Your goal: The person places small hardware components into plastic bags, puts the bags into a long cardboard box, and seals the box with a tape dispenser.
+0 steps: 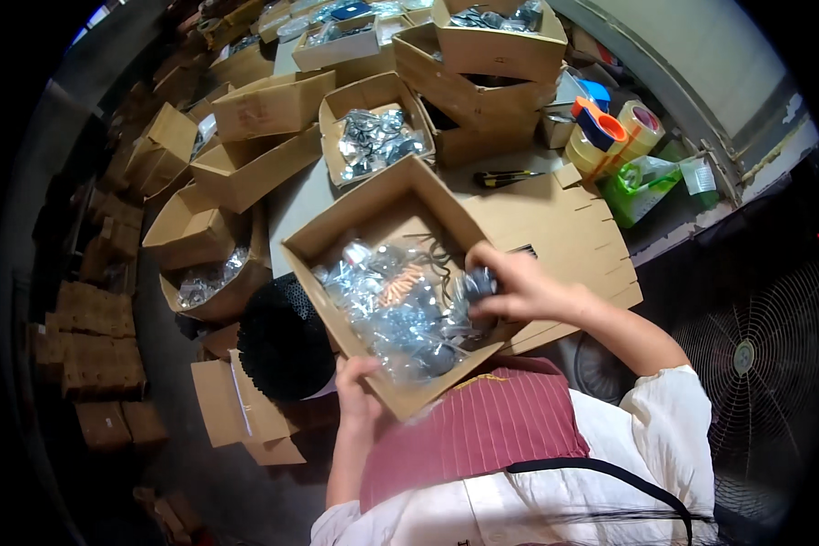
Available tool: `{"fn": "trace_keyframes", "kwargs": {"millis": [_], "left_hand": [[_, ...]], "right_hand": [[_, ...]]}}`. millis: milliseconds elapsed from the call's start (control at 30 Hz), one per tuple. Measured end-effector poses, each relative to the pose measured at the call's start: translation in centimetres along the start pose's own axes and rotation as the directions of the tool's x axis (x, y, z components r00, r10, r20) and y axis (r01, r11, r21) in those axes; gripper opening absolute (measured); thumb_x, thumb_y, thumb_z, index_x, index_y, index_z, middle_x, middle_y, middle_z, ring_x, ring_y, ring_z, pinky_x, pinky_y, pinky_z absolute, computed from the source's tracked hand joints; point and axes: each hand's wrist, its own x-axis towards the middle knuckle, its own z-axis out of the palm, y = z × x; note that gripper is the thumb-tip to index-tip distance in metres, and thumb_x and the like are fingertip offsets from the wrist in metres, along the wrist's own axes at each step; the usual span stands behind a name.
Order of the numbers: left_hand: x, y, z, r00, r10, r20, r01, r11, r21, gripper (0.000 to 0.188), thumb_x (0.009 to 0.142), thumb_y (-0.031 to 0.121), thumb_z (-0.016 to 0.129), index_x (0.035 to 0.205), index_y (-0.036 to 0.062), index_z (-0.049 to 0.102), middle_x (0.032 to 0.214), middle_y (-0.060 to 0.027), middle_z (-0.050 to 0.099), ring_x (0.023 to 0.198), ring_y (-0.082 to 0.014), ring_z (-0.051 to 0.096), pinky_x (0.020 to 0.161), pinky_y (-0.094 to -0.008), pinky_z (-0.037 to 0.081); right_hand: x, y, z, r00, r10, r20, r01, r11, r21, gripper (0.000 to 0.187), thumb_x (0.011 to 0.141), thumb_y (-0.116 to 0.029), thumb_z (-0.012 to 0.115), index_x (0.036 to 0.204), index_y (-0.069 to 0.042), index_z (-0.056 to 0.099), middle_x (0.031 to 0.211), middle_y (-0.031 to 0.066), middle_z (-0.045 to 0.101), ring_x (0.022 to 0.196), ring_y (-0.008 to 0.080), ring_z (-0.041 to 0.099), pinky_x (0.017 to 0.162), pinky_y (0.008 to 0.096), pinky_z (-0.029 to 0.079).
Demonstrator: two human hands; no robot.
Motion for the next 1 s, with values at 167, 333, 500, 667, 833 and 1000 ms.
{"fn": "trace_keyframes", "kwargs": {"millis": [167, 333, 500, 667, 833, 1000], "left_hand": [[-0.5, -0.6, -2.5, 1.0, 0.019, 0.001, -0.019, 0.993, -0.12, 0.047, 0.072, 0.013, 0.061, 0.117, -0.0027, 0.062, 0.103, -0.0143, 0.067, 0.094, -0.031, 0.067, 0.088, -0.0446, 0.058], [-1.5, 0.8, -1.8, 0.996, 0.085, -0.009, -0.085, 0.989, -0.119, 0.04, 0.074, 0.009, 0.058, 0.111, -0.0051, 0.061, 0.095, -0.0127, 0.066, 0.082, -0.026, 0.068, 0.077, -0.0385, 0.059], [-1.4, 1.4, -0.6, 0.996, 0.079, 0.035, -0.074, 0.99, -0.116, 0.049, 0.074, 0.008, 0.057, 0.121, -0.0073, 0.057, 0.1, -0.0147, 0.066, 0.085, -0.0281, 0.069, 0.079, -0.0407, 0.06], [-0.8, 1.5, 0.8, 0.992, 0.043, 0.121, -0.036, 0.997, -0.062, 0.06, 0.075, 0.005, 0.055, 0.133, -0.0056, 0.049, 0.111, -0.0163, 0.063, 0.094, -0.0289, 0.068, 0.081, -0.0421, 0.061], [-0.6, 1.6, 4.2, 0.995, 0.02, 0.094, -0.026, 0.998, 0.059, 0.059, 0.072, 0.009, 0.059, 0.129, -0.0054, 0.054, 0.108, -0.016, 0.064, 0.093, -0.0287, 0.067, 0.083, -0.0417, 0.059], [-0.3, 0.6, 4.6, 0.988, 0.101, 0.119, -0.112, 0.99, 0.091, 0.066, 0.072, 0.007, 0.058, 0.136, -0.0057, 0.049, 0.115, -0.0162, 0.064, 0.097, -0.027, 0.067, 0.086, -0.0378, 0.059]], "right_hand": [[-1.1, 2.7, -7.0, 0.917, -0.026, -0.397, 0.294, 0.716, 0.633, 0.06, 0.092, -0.011, 0.075, 0.149, -0.014, 0.054, 0.125, 0.0028, 0.067, 0.109, 0.0112, 0.063, 0.099, 0.0283, 0.05], [-2.6, 16.6, -10.3, 0.921, 0.384, -0.071, -0.33, 0.863, 0.382, 0.08, 0.093, -0.008, 0.072, 0.163, -0.009, 0.033, 0.147, 0.0124, 0.054, 0.128, 0.021, 0.054, 0.111, 0.0331, 0.041], [-0.7, 21.1, -6.4, 0.897, 0.424, -0.125, -0.374, 0.88, 0.293, 0.075, 0.089, -0.007, 0.072, 0.157, -0.005, 0.04, 0.142, 0.0165, 0.057, 0.132, 0.032, 0.054, 0.114, 0.0378, 0.039], [2.3, 8.4, -5.2, 0.783, -0.371, -0.499, 0.273, 0.926, -0.259, 0.029, 0.085, -0.004, 0.068, 0.113, -0.002, 0.066, 0.112, 0.0153, 0.067, 0.111, 0.0356, 0.064, 0.099, 0.0444, 0.049], [2.3, -3.4, 2.4, 0.911, 0.048, 0.411, 0.175, 0.855, -0.487, 0.069, 0.097, -0.067, 0.055, 0.091, -0.001, 0.07, 0.075, 0.0187, 0.07, 0.072, 0.0406, 0.07, 0.071, 0.0491, 0.057], [1.4, -1.0, 9.3, 0.944, -0.15, 0.294, 0.281, 0.832, -0.478, 0.064, 0.088, -0.058, 0.072, 0.085, 0.005, 0.062, 0.07, 0.0215, 0.067, 0.062, 0.04, 0.068, 0.059, 0.049, 0.055]]}}
